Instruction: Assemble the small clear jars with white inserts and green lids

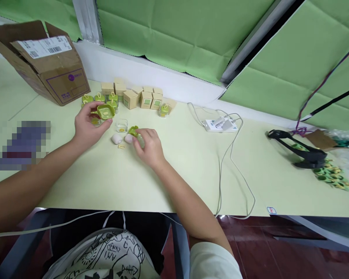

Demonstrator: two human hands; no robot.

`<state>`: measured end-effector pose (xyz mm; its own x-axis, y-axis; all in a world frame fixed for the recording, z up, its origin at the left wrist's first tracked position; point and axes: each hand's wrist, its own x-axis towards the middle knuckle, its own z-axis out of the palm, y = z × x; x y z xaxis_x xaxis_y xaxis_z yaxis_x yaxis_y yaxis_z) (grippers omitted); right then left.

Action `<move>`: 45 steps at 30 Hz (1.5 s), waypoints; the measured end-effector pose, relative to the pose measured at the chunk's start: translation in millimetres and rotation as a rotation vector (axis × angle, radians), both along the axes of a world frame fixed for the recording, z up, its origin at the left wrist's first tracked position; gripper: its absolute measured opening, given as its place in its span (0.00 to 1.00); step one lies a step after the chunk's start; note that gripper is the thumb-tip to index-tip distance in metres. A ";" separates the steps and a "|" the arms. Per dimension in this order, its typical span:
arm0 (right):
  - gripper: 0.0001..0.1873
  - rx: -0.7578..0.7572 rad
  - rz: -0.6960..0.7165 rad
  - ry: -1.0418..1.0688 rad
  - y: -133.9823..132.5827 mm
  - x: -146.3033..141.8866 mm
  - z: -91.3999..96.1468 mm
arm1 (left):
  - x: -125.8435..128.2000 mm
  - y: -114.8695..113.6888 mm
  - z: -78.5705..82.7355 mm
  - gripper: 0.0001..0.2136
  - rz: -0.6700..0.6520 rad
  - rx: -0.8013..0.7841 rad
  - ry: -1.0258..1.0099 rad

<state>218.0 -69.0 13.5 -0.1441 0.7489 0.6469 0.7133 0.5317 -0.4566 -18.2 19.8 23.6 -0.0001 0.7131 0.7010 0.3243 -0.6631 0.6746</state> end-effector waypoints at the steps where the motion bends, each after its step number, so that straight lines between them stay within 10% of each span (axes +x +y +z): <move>1: 0.12 -0.002 0.002 -0.085 0.2 -1.9 -3.9 | 0.6 2.2 -2.7 0.22 -0.012 -0.014 -0.018; 17: 0.12 -0.083 -0.049 -0.391 2.3 -16.7 -17.6 | 10.5 -5.5 -4.6 0.23 -0.291 -0.158 -0.222; 24: 0.24 0.003 0.055 0.185 0.6 -5.3 -3.5 | 9.8 -12.7 0.3 0.21 -0.408 -0.282 -0.199; 33: 0.27 -0.475 0.287 0.976 4.2 -5.8 10.1 | 11.2 -23.9 7.0 0.20 -0.475 -0.328 -0.054; 45: 0.28 -0.593 0.358 1.070 -2.4 -10.5 17.5 | 14.3 -29.3 5.0 0.24 -0.618 -0.468 -0.150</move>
<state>207.5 -71.4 31.0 -0.0124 0.9892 0.1460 -0.2966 0.1358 -0.9453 -4.0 -9.5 28.7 0.4214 0.8359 0.3517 -0.1272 -0.3295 0.9355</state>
